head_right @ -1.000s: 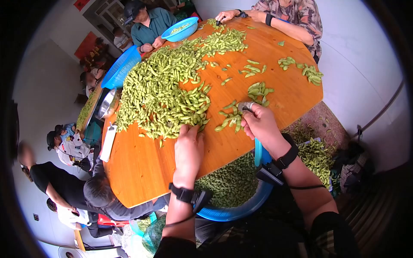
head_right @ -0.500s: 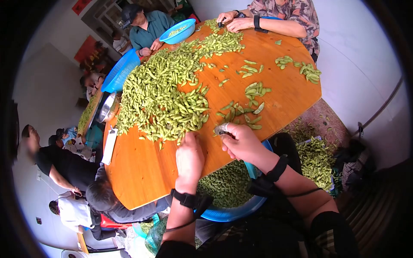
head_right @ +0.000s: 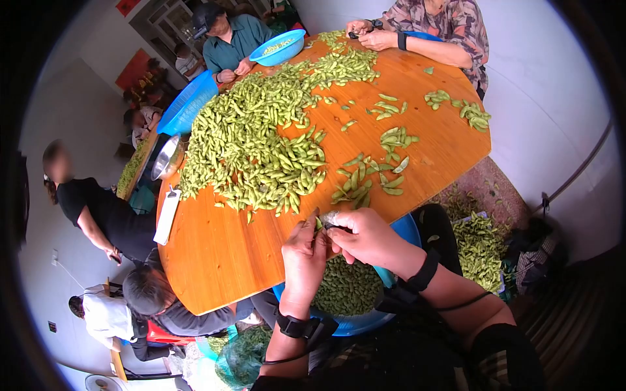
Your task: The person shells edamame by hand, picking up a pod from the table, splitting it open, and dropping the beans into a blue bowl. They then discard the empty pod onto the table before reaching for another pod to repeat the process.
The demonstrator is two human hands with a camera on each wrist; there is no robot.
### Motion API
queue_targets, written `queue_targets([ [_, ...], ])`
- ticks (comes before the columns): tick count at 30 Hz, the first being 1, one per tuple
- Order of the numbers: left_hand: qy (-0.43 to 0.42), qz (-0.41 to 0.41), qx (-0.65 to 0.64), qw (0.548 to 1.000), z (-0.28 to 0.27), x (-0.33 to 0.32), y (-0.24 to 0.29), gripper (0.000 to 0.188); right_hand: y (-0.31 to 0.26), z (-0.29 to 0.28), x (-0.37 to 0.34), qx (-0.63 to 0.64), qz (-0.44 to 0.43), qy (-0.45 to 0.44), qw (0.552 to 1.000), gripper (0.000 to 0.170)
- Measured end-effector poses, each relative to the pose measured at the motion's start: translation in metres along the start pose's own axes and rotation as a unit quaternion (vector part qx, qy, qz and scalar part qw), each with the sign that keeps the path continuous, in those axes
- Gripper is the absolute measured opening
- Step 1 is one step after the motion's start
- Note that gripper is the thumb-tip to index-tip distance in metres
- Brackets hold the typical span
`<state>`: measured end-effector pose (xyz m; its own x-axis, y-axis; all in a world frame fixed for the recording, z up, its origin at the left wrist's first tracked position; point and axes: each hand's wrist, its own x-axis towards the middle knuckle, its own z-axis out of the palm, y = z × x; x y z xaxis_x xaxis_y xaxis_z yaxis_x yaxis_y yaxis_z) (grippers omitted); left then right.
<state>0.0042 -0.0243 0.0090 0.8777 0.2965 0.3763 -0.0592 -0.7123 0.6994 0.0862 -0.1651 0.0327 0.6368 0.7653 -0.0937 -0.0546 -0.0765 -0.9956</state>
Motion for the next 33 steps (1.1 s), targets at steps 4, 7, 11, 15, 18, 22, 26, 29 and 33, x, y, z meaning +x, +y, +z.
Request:
queue_targets([
  [4,-0.023,-0.034,-0.010,0.999,-0.002,-0.001,0.001,0.039,0.010,0.003,0.002,0.000,-0.033,0.016,0.999,0.010],
  [7,-0.013,-0.027,-0.073,0.997,0.006,-0.004,-0.008,0.037,0.009,0.000,0.002,0.014,-0.036,0.015,0.999,0.010],
  [11,-0.016,-0.051,-0.125,0.991,0.006,-0.003,-0.013,0.036,0.003,0.001,-0.002,0.006,-0.028,0.014,0.999,0.010],
  [15,-0.022,-0.046,-0.088,0.995,-0.002,-0.001,-0.004,0.036,-0.002,0.003,-0.006,-0.031,-0.019,0.017,0.999,0.011],
  [18,-0.011,0.016,0.062,0.998,-0.004,-0.002,0.011,0.037,0.003,0.003,-0.006,-0.030,-0.025,0.018,0.999,0.012],
  [22,-0.011,0.021,0.071,0.997,-0.006,-0.003,0.007,0.039,-0.001,0.003,-0.006,-0.031,-0.023,0.011,0.999,0.014],
  [26,-0.019,-0.022,-0.005,1.000,-0.004,-0.003,-0.001,0.040,0.000,0.004,-0.007,-0.030,-0.014,0.007,0.999,0.014],
  [29,-0.015,-0.009,0.002,1.000,-0.006,-0.002,-0.001,0.039,0.003,0.003,-0.006,-0.034,-0.023,0.004,0.999,0.013],
  [33,-0.009,-0.006,0.003,1.000,-0.007,-0.002,0.001,0.037,0.002,0.003,-0.003,-0.029,-0.016,0.006,0.999,0.012],
])
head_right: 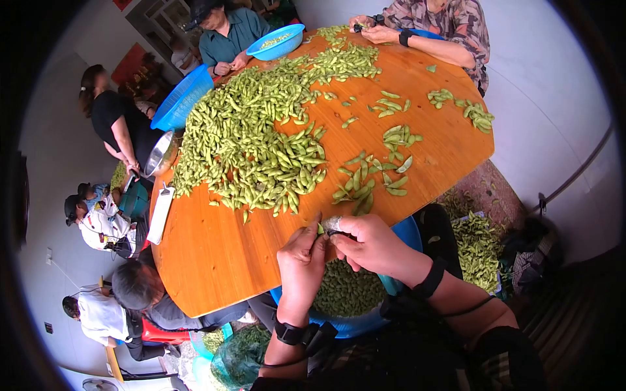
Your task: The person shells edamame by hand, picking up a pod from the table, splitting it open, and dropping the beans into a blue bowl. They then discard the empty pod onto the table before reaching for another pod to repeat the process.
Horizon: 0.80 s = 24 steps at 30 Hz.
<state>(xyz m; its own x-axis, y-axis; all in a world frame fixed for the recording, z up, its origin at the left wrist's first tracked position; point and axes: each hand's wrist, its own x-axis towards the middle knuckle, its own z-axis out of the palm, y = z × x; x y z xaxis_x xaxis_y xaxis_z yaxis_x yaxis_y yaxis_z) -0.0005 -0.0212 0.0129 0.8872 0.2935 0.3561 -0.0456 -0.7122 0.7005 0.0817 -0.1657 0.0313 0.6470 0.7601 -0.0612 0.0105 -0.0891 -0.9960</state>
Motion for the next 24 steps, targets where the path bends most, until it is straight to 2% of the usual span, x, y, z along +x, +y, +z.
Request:
queue_targets([
  [4,0.021,-0.005,-0.034,0.999,0.005,-0.002,-0.010,0.036,0.008,0.004,0.005,0.026,-0.015,0.000,1.000,0.011],
  [6,-0.003,-0.045,-0.104,0.994,0.004,-0.002,-0.015,0.034,0.011,0.004,0.009,0.040,-0.010,0.000,0.999,0.010],
  [11,-0.032,-0.079,-0.229,0.970,0.004,0.000,-0.028,0.031,0.008,0.005,0.014,0.144,0.051,-0.013,0.988,0.008],
  [13,-0.045,-0.096,-0.276,0.955,0.002,0.001,-0.032,0.030,0.006,0.004,0.014,0.146,0.059,-0.016,0.987,0.008],
  [15,-0.071,-0.140,-0.363,0.918,-0.001,0.002,-0.034,0.031,0.005,0.004,0.014,0.149,0.067,-0.020,0.986,0.008],
  [16,-0.070,-0.142,-0.364,0.918,-0.003,0.003,-0.035,0.031,0.004,0.003,0.014,0.146,0.070,-0.024,0.987,0.009],
  [18,-0.087,-0.182,-0.453,0.868,-0.008,0.005,-0.038,0.031,-0.003,0.002,0.015,0.143,0.071,-0.030,0.987,0.010],
  [19,-0.086,-0.183,-0.453,0.868,-0.012,0.007,-0.040,0.031,-0.009,0.000,0.014,0.158,0.079,-0.040,0.983,0.010],
  [21,-0.109,-0.216,-0.548,0.801,-0.019,0.011,-0.043,0.031,-0.013,-0.004,0.015,0.184,0.086,-0.066,0.977,0.013],
  [22,-0.108,-0.216,-0.548,0.800,-0.021,0.011,-0.044,0.031,-0.013,-0.005,0.016,0.184,0.086,-0.067,0.977,0.013],
  [24,-0.123,-0.210,-0.588,0.771,-0.024,0.012,-0.048,0.031,-0.014,-0.006,0.020,0.216,0.105,-0.083,0.967,0.013],
])
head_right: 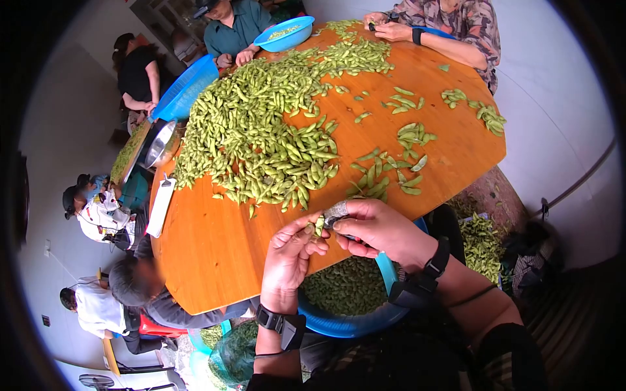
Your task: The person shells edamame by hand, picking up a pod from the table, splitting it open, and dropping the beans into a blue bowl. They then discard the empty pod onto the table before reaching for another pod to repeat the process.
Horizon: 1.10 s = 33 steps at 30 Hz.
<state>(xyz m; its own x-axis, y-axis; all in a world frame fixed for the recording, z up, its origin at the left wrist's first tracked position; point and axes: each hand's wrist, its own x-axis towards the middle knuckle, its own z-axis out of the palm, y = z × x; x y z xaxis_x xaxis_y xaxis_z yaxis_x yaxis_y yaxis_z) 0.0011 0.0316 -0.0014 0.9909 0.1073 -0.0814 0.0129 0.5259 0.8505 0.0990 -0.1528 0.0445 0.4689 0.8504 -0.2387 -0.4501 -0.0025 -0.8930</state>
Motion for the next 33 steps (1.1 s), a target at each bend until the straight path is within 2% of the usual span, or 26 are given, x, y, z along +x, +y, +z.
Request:
queue_targets([
  [2,0.015,0.007,0.001,1.000,0.009,0.001,-0.001,0.031,0.002,0.008,0.002,-0.046,-0.011,0.024,0.999,0.014],
  [4,0.043,0.055,0.121,0.990,0.014,0.003,-0.006,0.031,0.012,0.018,0.006,-0.186,-0.113,0.093,0.972,0.015],
  [6,0.053,0.068,0.140,0.986,0.013,0.002,-0.014,0.033,0.019,0.022,0.006,-0.184,-0.116,0.097,0.971,0.017],
  [8,0.054,0.072,0.146,0.985,0.011,0.001,-0.017,0.032,0.021,0.020,0.006,-0.089,-0.093,0.091,0.987,0.015],
  [9,0.058,0.069,0.136,0.987,0.010,0.001,-0.017,0.032,0.016,0.020,0.002,-0.066,-0.056,0.093,0.992,0.013],
  [12,0.046,0.066,0.134,0.988,0.012,0.000,-0.013,0.033,0.016,0.020,-0.001,-0.028,-0.055,0.098,0.993,0.012],
  [16,0.035,0.061,0.094,0.993,0.008,0.001,-0.011,0.035,0.017,0.025,0.001,-0.047,-0.078,0.111,0.990,0.015],
  [19,0.054,0.068,0.093,0.992,0.008,0.001,-0.012,0.036,0.011,0.023,-0.004,-0.015,-0.103,0.153,0.983,0.018],
  [22,0.048,0.056,0.042,0.996,0.005,0.002,-0.008,0.035,0.008,0.009,-0.002,-0.043,-0.112,0.204,0.972,0.019],
  [24,0.053,0.062,-0.059,0.995,0.005,0.003,-0.004,0.035,0.017,-0.006,0.005,-0.075,-0.121,0.217,0.966,0.018],
  [26,0.038,0.065,-0.091,0.993,0.000,0.004,-0.004,0.035,0.026,-0.013,0.012,-0.293,-0.194,0.238,0.905,0.017],
  [27,0.033,0.062,-0.114,0.991,-0.001,0.004,-0.003,0.035,0.030,-0.009,0.016,-0.342,-0.258,0.233,0.873,0.018],
  [28,0.028,0.058,-0.136,0.989,-0.002,0.004,-0.003,0.035,0.027,-0.007,0.017,-0.440,-0.286,0.219,0.823,0.020],
  [30,0.038,0.050,-0.143,0.988,0.001,0.003,-0.001,0.034,0.027,0.002,0.019,-0.527,-0.237,0.251,0.777,0.020],
  [31,0.047,0.045,-0.151,0.986,0.002,0.003,0.000,0.035,0.028,0.003,0.022,-0.526,-0.237,0.252,0.777,0.020],
  [33,0.034,0.043,-0.162,0.985,-0.005,0.005,-0.002,0.033,0.030,0.003,0.029,-0.505,-0.295,0.249,0.772,0.018],
])
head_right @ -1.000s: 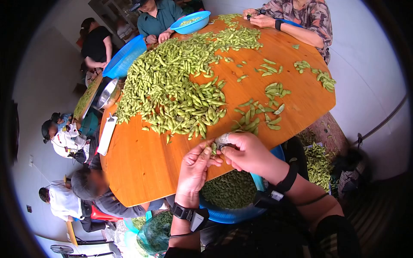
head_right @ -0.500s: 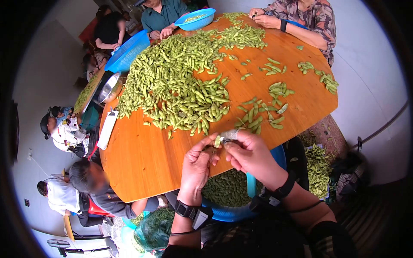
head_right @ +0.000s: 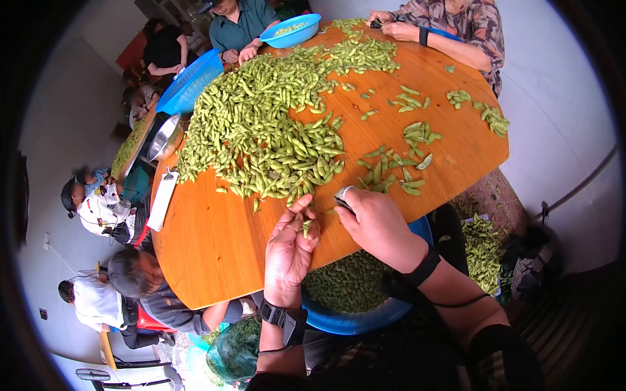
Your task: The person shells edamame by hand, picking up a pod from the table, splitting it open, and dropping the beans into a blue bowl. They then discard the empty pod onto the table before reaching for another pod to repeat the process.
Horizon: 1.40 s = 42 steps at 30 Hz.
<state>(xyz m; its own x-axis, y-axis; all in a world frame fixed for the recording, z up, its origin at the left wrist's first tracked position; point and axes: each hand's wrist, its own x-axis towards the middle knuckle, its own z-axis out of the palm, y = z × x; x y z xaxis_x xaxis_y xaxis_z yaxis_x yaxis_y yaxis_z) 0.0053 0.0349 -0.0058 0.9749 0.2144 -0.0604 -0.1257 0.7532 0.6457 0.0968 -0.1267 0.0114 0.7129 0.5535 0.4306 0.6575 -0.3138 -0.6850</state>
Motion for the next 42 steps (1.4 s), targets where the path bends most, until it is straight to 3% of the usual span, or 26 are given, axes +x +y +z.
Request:
queue_targets([
  [5,-0.029,-0.014,-0.049,0.998,-0.006,0.002,0.001,0.034,-0.020,0.006,0.005,0.023,-0.049,-0.008,0.999,0.016],
  [7,0.013,-0.014,-0.049,0.999,-0.003,0.002,0.000,0.037,-0.022,0.011,0.007,0.011,-0.068,-0.023,0.997,0.015],
  [13,0.006,0.019,-0.060,0.998,0.002,0.001,-0.001,0.042,-0.031,0.007,0.014,0.023,-0.059,-0.032,0.997,0.014],
  [21,0.008,0.010,-0.087,0.996,-0.017,0.005,-0.007,0.026,-0.028,0.014,0.017,0.020,-0.073,-0.065,0.995,0.013],
  [24,0.025,-0.002,-0.056,0.998,-0.010,0.003,-0.005,0.024,-0.020,0.016,0.019,-0.031,-0.074,-0.066,0.995,0.016],
  [33,0.018,0.024,0.030,0.999,-0.002,0.004,-0.007,0.019,-0.018,-0.001,0.018,0.084,0.018,-0.095,0.992,0.016],
  [35,0.042,0.073,0.071,0.994,-0.002,0.004,-0.010,0.018,-0.008,-0.003,0.015,0.094,0.021,-0.077,0.992,0.016],
  [37,0.058,0.065,0.086,0.993,-0.001,-0.005,-0.008,0.017,0.004,-0.007,0.011,0.106,0.022,-0.059,0.992,0.016],
  [39,0.113,0.013,0.301,0.947,0.017,-0.031,-0.008,0.016,0.019,-0.015,0.006,-0.004,-0.035,-0.090,0.995,0.015],
  [40,0.064,0.032,0.427,0.901,0.019,-0.044,-0.016,0.017,0.023,-0.023,0.007,-0.037,-0.005,-0.121,0.992,0.014],
  [41,0.013,0.048,0.546,0.836,0.023,-0.052,-0.023,0.017,0.044,-0.039,0.014,-0.120,0.027,-0.064,0.990,0.014],
  [42,0.005,0.045,0.570,0.821,0.036,-0.057,-0.021,0.017,0.059,-0.050,0.020,-0.125,0.025,-0.046,0.991,0.015],
])
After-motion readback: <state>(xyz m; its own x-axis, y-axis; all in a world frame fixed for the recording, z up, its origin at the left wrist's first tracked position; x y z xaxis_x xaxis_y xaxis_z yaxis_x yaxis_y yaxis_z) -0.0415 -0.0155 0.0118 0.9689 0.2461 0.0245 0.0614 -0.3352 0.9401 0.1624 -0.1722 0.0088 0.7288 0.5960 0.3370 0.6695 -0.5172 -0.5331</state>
